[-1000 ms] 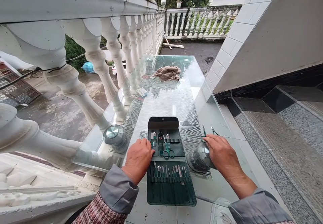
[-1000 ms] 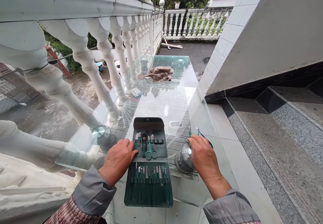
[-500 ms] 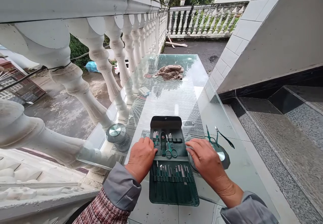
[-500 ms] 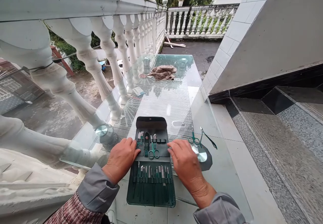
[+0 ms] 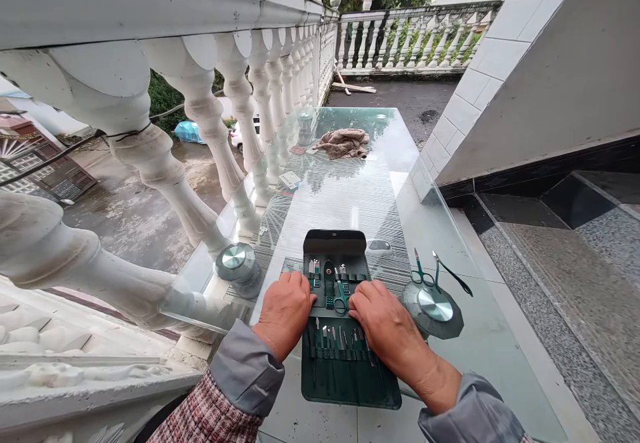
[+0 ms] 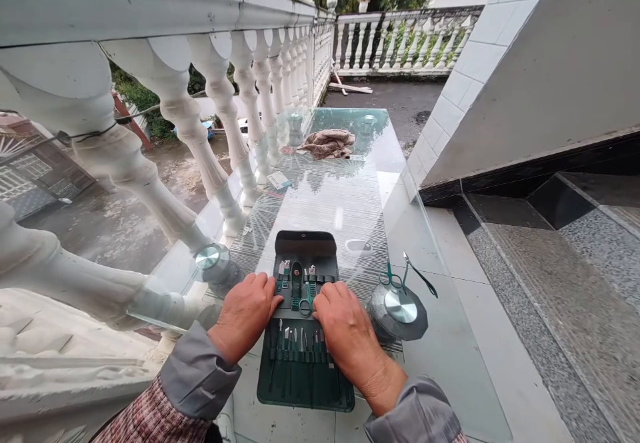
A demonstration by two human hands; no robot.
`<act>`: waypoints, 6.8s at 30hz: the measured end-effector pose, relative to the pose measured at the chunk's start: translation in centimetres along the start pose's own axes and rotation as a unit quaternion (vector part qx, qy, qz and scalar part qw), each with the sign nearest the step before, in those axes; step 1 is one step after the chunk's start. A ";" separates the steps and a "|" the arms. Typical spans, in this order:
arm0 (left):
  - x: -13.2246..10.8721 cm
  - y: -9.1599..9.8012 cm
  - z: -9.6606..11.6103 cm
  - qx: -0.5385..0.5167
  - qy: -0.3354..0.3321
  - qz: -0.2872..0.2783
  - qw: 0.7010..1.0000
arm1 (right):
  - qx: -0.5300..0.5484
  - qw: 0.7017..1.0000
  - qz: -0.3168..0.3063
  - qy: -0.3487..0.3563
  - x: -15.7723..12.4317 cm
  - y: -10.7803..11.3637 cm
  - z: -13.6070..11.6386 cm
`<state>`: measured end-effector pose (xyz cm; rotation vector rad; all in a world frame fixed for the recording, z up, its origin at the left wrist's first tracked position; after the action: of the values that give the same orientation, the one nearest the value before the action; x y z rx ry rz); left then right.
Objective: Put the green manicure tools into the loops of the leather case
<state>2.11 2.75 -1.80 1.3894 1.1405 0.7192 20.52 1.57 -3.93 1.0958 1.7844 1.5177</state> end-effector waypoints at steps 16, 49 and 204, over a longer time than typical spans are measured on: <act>0.2 0.1 0.3 0.019 -0.003 0.005 1.000 | 0.256 0.963 0.070 0.049 -3.3 2.9 1.1; 0.0 0.0 0.2 0.014 -0.011 0.003 1.000 | 0.005 0.988 0.144 -0.052 -0.9 0.8 3.9; 4.7 1.0 -1.3 -0.311 0.158 -0.044 0.936 | 0.031 0.997 0.043 -0.052 3.9 -1.7 -2.3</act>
<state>2.78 7.62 -1.53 0.6969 1.0778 1.1498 16.25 3.64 -4.70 1.2724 1.7437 1.4358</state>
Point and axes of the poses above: each hand's wrist, its own x-axis towards the middle knuckle, its own y-axis out of the back of the hand, z = x × y, the point moved 1 cm from there along x, towards the middle knuckle, and after that the axes turned 13 degrees about -z, right-handed, at the moved point
